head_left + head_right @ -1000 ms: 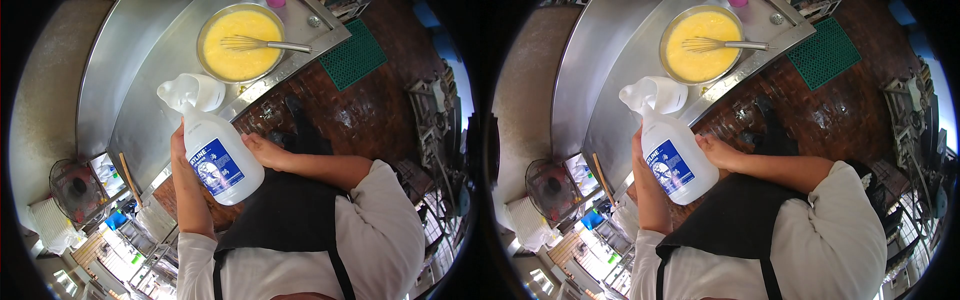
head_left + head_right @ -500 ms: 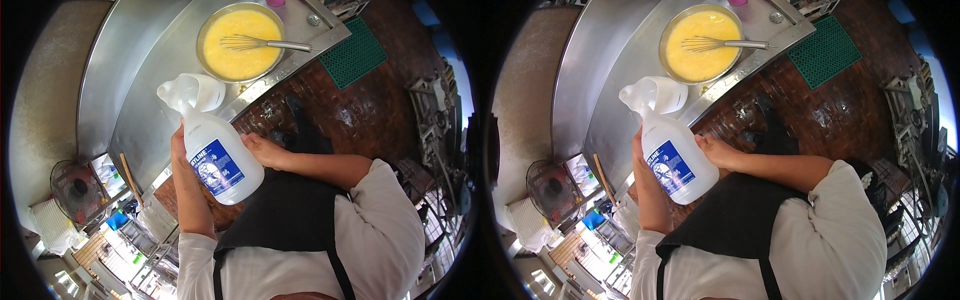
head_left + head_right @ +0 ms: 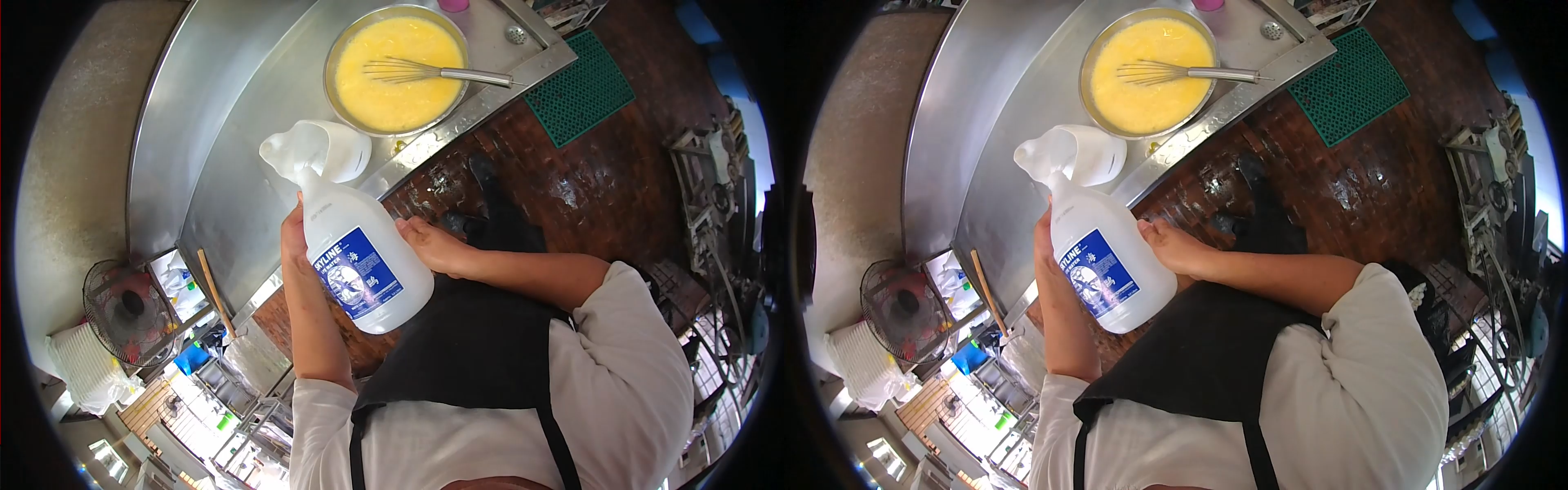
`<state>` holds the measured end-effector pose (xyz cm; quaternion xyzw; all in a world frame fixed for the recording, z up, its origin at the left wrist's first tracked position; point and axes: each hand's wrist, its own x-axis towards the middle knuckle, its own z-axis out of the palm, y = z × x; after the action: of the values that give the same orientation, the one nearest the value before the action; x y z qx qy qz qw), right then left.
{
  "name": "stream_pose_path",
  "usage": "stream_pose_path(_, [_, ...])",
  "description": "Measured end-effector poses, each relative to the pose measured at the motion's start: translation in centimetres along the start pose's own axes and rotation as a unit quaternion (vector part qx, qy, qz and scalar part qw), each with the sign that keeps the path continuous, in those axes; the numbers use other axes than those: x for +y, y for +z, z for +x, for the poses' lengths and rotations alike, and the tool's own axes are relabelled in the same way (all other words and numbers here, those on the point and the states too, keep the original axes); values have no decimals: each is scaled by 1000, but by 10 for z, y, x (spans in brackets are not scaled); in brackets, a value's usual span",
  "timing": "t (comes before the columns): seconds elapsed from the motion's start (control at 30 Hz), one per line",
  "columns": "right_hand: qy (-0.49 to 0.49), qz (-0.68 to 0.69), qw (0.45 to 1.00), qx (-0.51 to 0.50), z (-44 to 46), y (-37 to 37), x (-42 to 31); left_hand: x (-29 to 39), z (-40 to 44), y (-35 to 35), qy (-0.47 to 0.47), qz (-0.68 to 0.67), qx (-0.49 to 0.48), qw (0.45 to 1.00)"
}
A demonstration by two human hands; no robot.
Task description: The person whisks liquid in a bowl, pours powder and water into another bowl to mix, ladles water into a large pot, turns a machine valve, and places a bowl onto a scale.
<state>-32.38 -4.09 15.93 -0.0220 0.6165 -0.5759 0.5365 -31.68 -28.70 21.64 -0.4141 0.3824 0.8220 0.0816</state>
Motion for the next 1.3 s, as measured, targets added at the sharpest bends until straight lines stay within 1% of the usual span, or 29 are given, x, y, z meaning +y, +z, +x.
stream_pose_path(0.23, [4, 0, 1000, -2, -3, -2, -6, 0, 1, -1, -8, -6, -6, 1000])
stream_pose_path(0.33, [2, -8, 1000, 2, -4, -2, -8, 0, -3, 7, -1, 3, 12, 1000])
stream_pose_path(0.5, [14, -28, 1000, -1, -7, -5, -18, 1, -4, 8, -6, -14, 1, 1000])
stream_pose_path(0.7, [20, -7, 1000, -13, -9, -6, -21, 1, -1, 1, -7, -12, -13, 1000])
stream_pose_path(0.8, [0, -13, 1000, -6, -7, -5, -14, 1, -3, 3, -10, -4, -19, 1000])
stream_pose_path(0.9, [20, 15, 999, -31, -3, -6, -10, 0, -4, 5, -9, -4, -19, 1000])
stream_pose_path(1.3, [15, 19, 999, -37, 4, -4, -1, 1, -10, 14, -21, -9, -26, 999])
